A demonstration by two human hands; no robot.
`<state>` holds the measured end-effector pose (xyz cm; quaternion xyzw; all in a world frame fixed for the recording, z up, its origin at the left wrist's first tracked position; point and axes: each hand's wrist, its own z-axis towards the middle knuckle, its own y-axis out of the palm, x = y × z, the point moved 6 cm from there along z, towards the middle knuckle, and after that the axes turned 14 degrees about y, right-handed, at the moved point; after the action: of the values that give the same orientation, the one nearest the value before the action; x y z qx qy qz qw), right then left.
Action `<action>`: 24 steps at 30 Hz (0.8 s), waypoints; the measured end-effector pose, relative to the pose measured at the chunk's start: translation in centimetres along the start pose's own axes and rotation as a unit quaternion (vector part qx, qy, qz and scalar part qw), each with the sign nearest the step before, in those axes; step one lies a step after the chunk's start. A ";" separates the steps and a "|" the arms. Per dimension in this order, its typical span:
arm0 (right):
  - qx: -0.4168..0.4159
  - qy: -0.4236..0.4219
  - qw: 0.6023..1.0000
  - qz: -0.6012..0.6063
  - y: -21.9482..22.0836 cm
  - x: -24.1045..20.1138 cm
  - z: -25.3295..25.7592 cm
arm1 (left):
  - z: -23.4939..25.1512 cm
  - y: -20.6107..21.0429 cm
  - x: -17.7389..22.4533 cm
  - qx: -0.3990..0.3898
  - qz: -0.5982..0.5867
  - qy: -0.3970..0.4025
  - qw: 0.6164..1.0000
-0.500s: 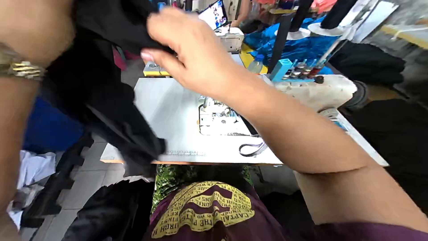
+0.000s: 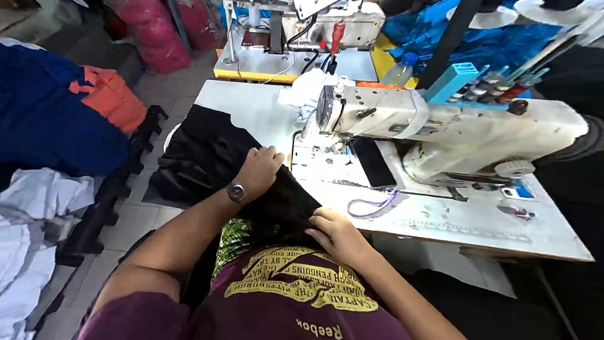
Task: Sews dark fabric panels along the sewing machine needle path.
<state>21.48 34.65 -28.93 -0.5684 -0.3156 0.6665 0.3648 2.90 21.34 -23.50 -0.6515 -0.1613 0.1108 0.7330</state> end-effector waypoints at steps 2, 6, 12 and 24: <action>0.041 -0.013 0.998 0.037 -0.9 -0.1 0.8 | 0.1 -0.1 -0.4 0.023 0.004 -0.034 0.999; 0.137 0.026 0.989 0.041 -2.8 -1.6 4.8 | -0.2 -1.0 -0.1 0.071 0.023 -0.017 0.997; 0.162 0.073 0.984 0.032 -0.4 -2.9 11.0 | -2.4 -2.9 2.6 0.140 0.085 0.060 0.985; 0.186 0.043 0.962 0.197 1.3 -1.2 10.4 | -3.4 -4.7 3.0 0.078 0.006 0.066 0.995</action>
<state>11.19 32.89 -27.79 -0.5697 -0.0521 0.7469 0.3389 6.72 18.69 -18.95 -0.5991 -0.1001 0.0841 0.7899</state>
